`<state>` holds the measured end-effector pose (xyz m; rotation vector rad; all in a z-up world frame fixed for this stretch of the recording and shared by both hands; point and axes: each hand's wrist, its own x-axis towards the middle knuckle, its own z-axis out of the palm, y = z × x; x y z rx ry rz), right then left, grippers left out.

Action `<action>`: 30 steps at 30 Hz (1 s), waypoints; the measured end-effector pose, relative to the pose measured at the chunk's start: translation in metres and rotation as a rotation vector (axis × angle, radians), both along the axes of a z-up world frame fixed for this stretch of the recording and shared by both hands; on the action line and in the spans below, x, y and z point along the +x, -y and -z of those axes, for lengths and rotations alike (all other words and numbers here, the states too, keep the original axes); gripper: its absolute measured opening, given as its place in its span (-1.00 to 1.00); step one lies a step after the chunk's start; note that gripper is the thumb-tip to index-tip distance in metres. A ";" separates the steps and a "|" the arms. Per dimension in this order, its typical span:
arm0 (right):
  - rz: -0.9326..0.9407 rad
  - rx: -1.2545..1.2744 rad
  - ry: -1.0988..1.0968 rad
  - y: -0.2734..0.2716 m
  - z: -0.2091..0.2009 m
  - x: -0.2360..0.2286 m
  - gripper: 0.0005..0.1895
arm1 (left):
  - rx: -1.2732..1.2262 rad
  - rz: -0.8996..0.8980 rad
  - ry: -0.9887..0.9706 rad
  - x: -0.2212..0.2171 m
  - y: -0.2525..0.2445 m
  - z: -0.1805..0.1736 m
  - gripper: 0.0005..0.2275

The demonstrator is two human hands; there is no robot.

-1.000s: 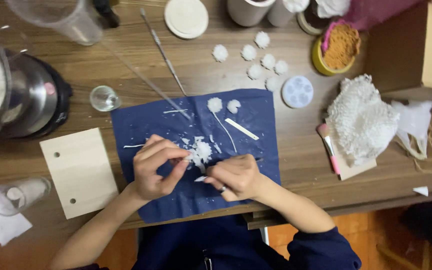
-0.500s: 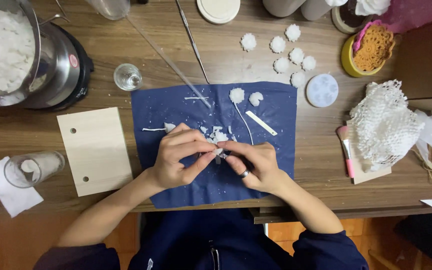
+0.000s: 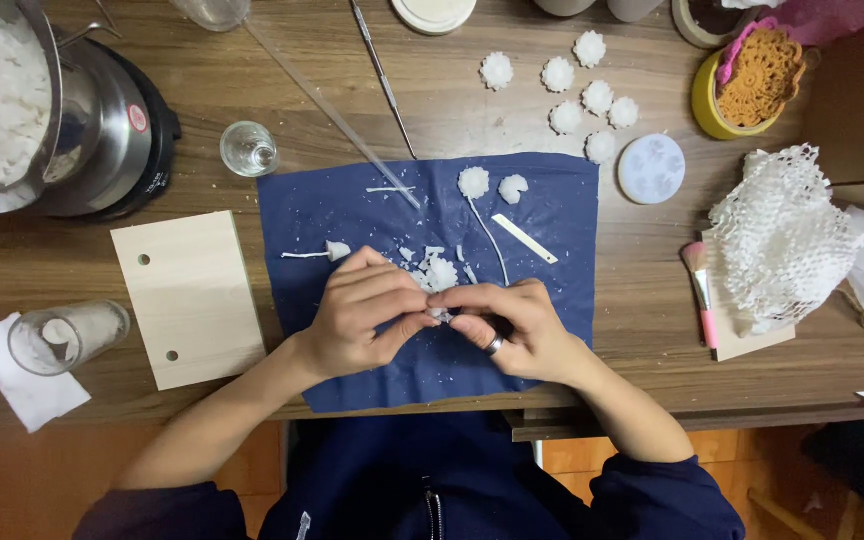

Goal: Cleaning and refining small wax flower shapes using a metal pick tool on a workbench

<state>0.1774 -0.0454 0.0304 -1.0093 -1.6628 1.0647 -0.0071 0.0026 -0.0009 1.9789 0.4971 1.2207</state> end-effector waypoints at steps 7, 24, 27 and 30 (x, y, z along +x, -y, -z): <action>-0.011 -0.026 -0.025 -0.001 0.004 0.001 -0.85 | 0.114 -0.070 -0.009 0.002 0.003 -0.002 -0.90; 0.080 -0.153 0.068 0.003 0.004 -0.005 -0.76 | 0.636 -0.434 -0.217 0.001 0.009 0.007 -0.98; 0.073 -0.181 0.109 0.006 0.008 -0.003 -0.67 | 0.513 -0.375 -0.196 0.001 -0.001 -0.004 -0.97; 0.043 -0.097 0.174 0.004 0.014 0.001 -0.64 | 0.428 -0.324 -0.208 -0.001 -0.004 -0.004 -0.96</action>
